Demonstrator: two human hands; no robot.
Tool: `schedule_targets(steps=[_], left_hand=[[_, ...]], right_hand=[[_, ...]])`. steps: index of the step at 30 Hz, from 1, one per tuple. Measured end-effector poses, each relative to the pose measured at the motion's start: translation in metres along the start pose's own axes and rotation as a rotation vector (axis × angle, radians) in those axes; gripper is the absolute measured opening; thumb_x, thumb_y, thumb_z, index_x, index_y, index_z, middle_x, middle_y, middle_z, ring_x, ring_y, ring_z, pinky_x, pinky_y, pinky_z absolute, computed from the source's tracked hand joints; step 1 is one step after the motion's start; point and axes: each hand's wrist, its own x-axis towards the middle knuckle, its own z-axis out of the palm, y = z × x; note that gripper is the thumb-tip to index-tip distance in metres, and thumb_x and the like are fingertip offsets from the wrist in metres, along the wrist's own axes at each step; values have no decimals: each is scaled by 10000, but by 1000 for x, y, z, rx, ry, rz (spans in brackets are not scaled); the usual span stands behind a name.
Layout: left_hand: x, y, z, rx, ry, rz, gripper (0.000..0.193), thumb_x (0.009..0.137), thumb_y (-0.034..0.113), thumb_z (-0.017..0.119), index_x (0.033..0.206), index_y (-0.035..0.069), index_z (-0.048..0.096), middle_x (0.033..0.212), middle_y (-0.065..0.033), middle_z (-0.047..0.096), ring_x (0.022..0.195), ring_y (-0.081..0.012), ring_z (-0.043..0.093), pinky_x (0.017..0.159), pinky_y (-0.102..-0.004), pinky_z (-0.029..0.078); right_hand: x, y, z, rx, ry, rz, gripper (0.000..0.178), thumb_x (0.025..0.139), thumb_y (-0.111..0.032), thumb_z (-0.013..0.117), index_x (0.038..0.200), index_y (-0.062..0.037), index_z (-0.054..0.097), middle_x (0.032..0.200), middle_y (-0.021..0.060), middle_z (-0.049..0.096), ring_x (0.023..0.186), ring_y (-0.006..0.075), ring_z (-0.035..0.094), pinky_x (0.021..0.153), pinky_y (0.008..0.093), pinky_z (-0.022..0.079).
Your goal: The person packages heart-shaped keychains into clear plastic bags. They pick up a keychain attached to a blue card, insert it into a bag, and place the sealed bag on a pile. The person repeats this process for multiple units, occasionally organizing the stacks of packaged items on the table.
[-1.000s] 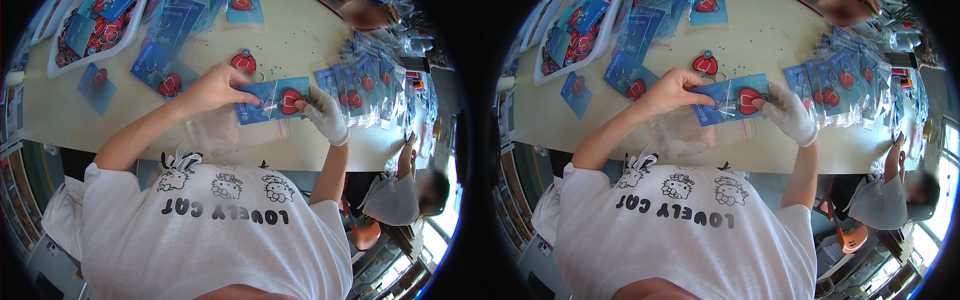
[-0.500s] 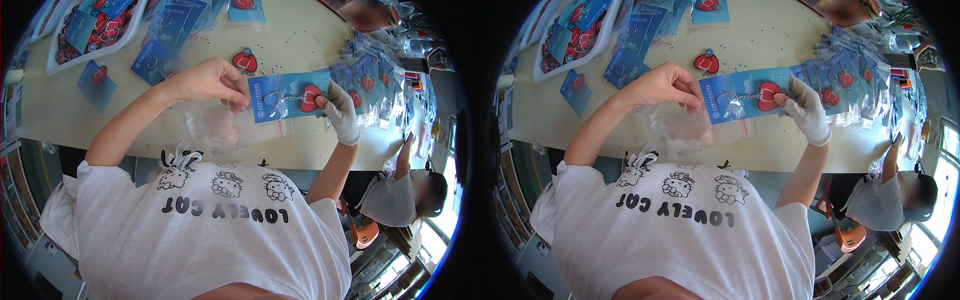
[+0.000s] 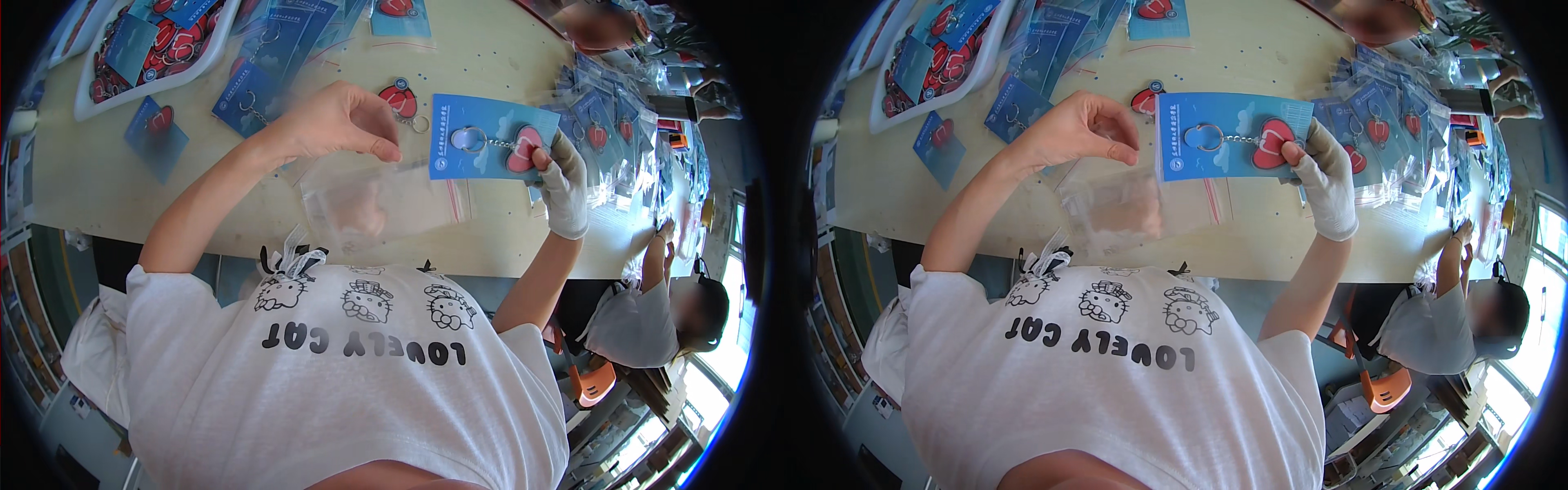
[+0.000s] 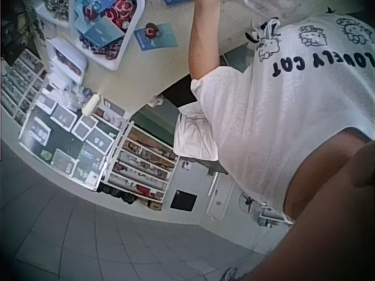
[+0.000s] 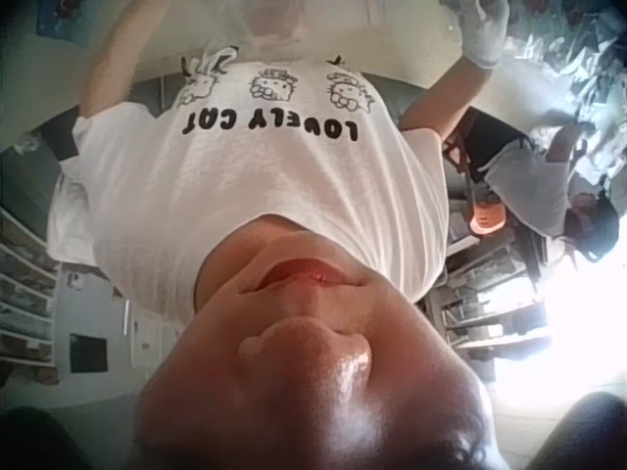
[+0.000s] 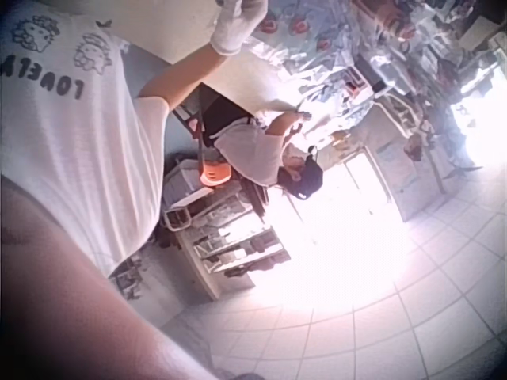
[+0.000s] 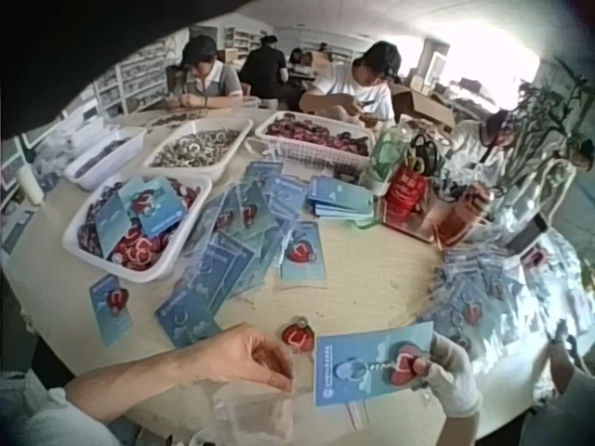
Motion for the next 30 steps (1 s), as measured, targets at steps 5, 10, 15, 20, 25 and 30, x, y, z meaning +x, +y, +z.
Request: schedule_targets(steps=[5,10,15,20,25,30], left_hand=[[-3,5,2,87,81,-4,91,803,75,715,803,-13,693,769,-93,701,744,-144,680,740,-250,521],[-5,8,2,18,79,-32,116,807,93,714,826,-21,705,773,-106,706,744,-148,682,782,-251,518],[-4,6,3,-4,67,-66,127,809,114,718,824,-12,707,769,-104,706,744,-147,682,773,-260,515],[-2,7,3,-34,67,-79,138,802,146,733,816,11,711,757,-81,704,740,-122,669,705,-232,484],[0,2,7,-28,54,-79,140,797,166,744,807,29,715,758,-63,705,738,-97,655,682,-215,470],[2,4,10,1,49,-91,153,794,163,754,846,22,727,766,-51,706,734,-76,637,701,-216,482]], right_hand=[[-5,-9,13,-88,121,37,405,892,-252,647,1197,2,568,964,-4,650,743,14,566,584,142,431],[-1,-1,21,70,319,-2,392,892,-264,659,1179,-9,580,960,3,646,738,21,567,581,140,421],[-2,6,13,184,130,-16,458,898,-226,644,1272,1,511,1095,27,630,923,89,614,738,209,505],[-8,0,13,41,49,-16,388,887,-217,665,1182,16,568,981,8,647,770,22,560,626,154,430],[-5,-24,9,-123,-102,53,376,887,-172,654,1190,29,561,999,15,645,825,44,559,696,182,442],[2,-29,2,-111,-225,43,337,886,-101,621,1193,28,568,1004,31,641,824,58,555,702,201,445]])
